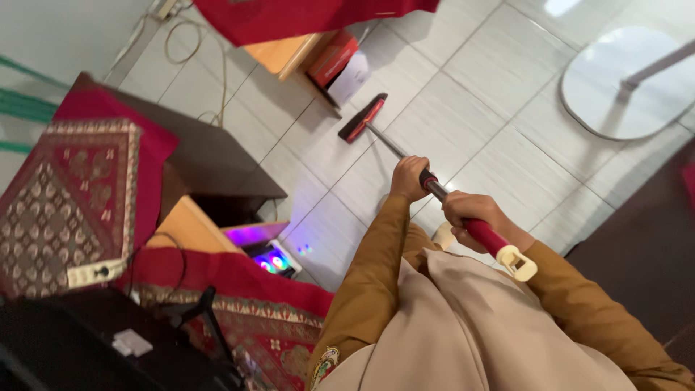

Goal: The person sweeps the tiled floor around desks and chairs using a broom.

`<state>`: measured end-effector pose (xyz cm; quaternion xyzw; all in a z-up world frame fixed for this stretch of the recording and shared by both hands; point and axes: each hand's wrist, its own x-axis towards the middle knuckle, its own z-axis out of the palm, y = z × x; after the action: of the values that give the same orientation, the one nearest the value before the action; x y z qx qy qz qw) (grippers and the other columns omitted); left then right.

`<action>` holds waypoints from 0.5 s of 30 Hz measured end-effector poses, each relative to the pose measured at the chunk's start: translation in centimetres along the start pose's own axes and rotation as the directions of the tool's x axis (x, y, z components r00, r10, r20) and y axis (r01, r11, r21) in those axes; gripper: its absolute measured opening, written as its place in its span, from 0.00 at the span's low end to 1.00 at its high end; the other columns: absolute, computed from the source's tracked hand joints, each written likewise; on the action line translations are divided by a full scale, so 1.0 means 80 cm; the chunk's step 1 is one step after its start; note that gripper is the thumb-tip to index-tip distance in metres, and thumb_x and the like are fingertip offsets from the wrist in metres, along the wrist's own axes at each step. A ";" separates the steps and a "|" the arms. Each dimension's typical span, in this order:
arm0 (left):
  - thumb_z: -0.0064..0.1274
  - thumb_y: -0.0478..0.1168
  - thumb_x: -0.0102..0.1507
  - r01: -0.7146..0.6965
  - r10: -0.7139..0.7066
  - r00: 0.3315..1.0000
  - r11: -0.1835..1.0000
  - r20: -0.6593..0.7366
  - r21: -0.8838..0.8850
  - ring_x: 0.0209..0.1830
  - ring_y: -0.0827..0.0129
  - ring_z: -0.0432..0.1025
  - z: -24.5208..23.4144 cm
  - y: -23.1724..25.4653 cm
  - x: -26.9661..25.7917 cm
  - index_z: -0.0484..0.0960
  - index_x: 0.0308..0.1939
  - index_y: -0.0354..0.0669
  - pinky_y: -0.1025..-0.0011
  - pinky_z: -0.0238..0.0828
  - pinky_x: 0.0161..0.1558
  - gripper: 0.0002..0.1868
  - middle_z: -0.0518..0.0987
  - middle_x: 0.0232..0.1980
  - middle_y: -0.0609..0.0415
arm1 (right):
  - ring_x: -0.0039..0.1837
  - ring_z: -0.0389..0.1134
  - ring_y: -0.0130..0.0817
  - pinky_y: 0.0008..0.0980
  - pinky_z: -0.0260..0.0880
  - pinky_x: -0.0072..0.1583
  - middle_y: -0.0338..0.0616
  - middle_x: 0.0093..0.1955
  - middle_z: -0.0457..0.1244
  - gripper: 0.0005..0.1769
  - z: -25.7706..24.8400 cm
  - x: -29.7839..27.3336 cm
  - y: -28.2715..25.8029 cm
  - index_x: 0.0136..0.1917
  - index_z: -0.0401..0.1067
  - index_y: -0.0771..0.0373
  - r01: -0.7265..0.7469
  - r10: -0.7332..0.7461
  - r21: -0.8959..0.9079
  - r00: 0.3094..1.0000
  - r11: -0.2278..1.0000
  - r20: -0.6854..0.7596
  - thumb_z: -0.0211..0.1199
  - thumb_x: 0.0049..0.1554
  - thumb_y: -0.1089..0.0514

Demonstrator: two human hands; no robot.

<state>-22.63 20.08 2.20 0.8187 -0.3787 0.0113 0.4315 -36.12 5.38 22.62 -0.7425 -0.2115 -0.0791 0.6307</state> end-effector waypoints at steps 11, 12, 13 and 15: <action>0.60 0.41 0.51 0.158 -0.137 0.983 0.971 -0.122 0.182 0.33 0.50 0.72 -0.091 -0.052 -0.095 0.71 0.29 0.43 0.56 0.67 0.43 0.12 0.74 0.27 0.48 | 0.40 0.66 0.45 0.44 0.71 0.62 0.46 0.33 0.60 0.08 0.061 0.044 0.046 0.32 0.61 0.63 0.010 -0.066 0.181 0.950 0.983 0.305 0.57 0.45 0.72; 0.59 0.42 0.50 0.209 -0.191 0.977 0.950 -0.094 0.234 0.35 0.52 0.73 -0.095 -0.062 -0.104 0.73 0.30 0.44 0.57 0.67 0.45 0.11 0.76 0.28 0.50 | 0.40 0.66 0.45 0.44 0.71 0.62 0.46 0.33 0.60 0.08 0.069 0.044 0.051 0.32 0.61 0.63 0.013 -0.070 0.182 0.947 0.983 0.312 0.57 0.45 0.72; 0.59 0.42 0.50 0.213 -0.193 0.976 0.948 -0.103 0.236 0.35 0.52 0.73 -0.099 -0.073 -0.112 0.73 0.30 0.44 0.57 0.67 0.45 0.11 0.76 0.28 0.50 | 0.41 0.66 0.45 0.44 0.70 0.63 0.47 0.34 0.60 0.08 0.082 0.044 0.053 0.32 0.61 0.64 -0.019 -0.038 0.175 0.948 0.984 0.315 0.57 0.45 0.72; 0.60 0.44 0.51 0.265 -0.282 0.959 0.921 0.017 0.286 0.44 0.58 0.75 -0.105 -0.096 -0.126 0.75 0.33 0.46 0.58 0.64 0.56 0.12 0.79 0.35 0.53 | 0.42 0.65 0.45 0.45 0.68 0.65 0.47 0.34 0.60 0.08 0.103 0.043 0.057 0.32 0.62 0.65 -0.049 -0.007 0.166 0.947 0.985 0.322 0.57 0.45 0.73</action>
<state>-22.40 34.83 -1.37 0.9163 -0.2678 -0.0193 0.2973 -32.39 13.59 18.28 -0.6906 -0.3096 0.0679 0.6501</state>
